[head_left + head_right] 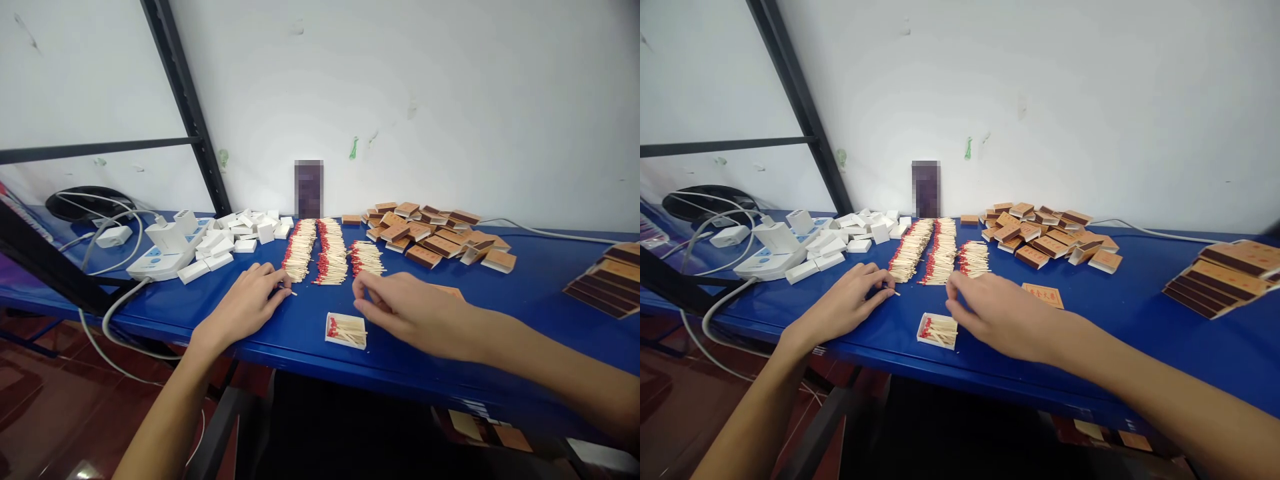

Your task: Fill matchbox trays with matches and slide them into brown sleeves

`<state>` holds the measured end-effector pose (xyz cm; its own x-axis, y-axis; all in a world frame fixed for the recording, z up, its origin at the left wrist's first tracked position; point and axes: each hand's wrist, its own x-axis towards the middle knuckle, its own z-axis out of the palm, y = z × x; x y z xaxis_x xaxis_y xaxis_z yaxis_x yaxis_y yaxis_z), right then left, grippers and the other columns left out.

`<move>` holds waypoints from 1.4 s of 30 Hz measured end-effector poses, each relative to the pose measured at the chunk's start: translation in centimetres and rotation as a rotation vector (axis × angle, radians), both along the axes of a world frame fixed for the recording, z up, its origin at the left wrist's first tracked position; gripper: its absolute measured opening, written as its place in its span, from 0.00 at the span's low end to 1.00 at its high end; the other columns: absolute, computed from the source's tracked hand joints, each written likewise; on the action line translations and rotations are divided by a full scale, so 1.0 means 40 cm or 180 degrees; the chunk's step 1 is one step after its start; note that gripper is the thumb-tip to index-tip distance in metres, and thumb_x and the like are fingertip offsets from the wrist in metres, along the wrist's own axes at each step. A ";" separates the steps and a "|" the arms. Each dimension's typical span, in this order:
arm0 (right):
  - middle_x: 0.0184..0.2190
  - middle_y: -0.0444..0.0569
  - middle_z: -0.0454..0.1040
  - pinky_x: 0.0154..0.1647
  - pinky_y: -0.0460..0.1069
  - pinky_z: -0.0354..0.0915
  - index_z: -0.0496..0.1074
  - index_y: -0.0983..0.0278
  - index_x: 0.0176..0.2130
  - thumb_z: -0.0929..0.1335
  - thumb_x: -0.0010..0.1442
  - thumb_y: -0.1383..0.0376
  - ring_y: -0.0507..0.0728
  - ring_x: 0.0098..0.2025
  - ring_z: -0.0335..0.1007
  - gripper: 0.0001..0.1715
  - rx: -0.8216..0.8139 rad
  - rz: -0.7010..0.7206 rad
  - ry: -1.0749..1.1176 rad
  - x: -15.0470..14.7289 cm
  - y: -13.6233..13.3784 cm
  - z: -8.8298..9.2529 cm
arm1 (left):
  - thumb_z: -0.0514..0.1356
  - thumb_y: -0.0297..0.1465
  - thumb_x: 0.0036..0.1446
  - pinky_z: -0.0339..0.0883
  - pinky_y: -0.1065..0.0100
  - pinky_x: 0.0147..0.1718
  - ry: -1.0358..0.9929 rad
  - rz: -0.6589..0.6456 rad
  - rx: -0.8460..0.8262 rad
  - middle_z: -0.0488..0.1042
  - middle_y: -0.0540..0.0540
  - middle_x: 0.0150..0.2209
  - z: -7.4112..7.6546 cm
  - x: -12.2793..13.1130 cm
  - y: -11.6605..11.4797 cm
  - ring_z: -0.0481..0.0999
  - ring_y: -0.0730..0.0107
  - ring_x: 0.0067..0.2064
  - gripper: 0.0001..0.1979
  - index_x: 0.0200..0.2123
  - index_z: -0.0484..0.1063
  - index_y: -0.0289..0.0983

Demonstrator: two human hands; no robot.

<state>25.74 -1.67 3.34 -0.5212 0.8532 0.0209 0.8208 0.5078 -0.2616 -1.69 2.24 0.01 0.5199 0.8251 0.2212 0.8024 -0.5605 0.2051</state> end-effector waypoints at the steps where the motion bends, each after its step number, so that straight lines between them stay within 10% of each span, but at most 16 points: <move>1: 0.27 0.46 0.71 0.28 0.49 0.53 0.64 0.60 0.38 0.57 0.68 0.58 0.55 0.27 0.64 0.12 0.0150 -0.0060 -0.0008 0.011 0.012 -0.002 | 0.49 0.36 0.68 0.61 0.60 0.43 -0.0014 -0.0019 -0.0020 0.69 0.46 0.38 -0.001 0.002 0.001 0.65 0.62 0.40 0.13 0.40 0.72 0.39; 12: 0.33 0.52 0.74 0.32 0.50 0.58 0.65 0.62 0.40 0.57 0.68 0.60 0.59 0.35 0.71 0.12 0.0442 -0.0242 -0.0600 0.099 0.087 -0.079 | 0.50 0.34 0.68 0.62 0.61 0.48 -0.0423 -0.0931 -0.0245 0.68 0.46 0.43 0.050 0.146 -0.130 0.67 0.64 0.46 0.09 0.40 0.69 0.40; 24: 0.34 0.52 0.75 0.33 0.50 0.57 0.68 0.62 0.38 0.57 0.68 0.62 0.59 0.36 0.71 0.13 0.0424 -0.0324 -0.0644 0.084 0.093 -0.070 | 0.50 0.36 0.68 0.60 0.59 0.43 -0.0122 0.0156 0.0232 0.71 0.46 0.38 0.008 0.015 0.014 0.67 0.61 0.40 0.11 0.40 0.70 0.40; 42: 0.23 0.43 0.66 0.27 0.47 0.53 0.69 0.59 0.30 0.62 0.63 0.60 0.54 0.28 0.63 0.11 0.0017 -0.0103 0.0142 0.006 0.002 -0.013 | 0.50 0.33 0.68 0.58 0.60 0.41 0.0109 0.0307 0.0331 0.71 0.46 0.37 -0.011 0.019 0.012 0.67 0.61 0.40 0.11 0.37 0.70 0.39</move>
<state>26.00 -1.58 2.83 -0.4917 0.8695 0.0481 0.8244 0.4826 -0.2957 -0.92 2.73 -0.44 0.4481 0.8451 0.2915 0.8590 -0.4973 0.1215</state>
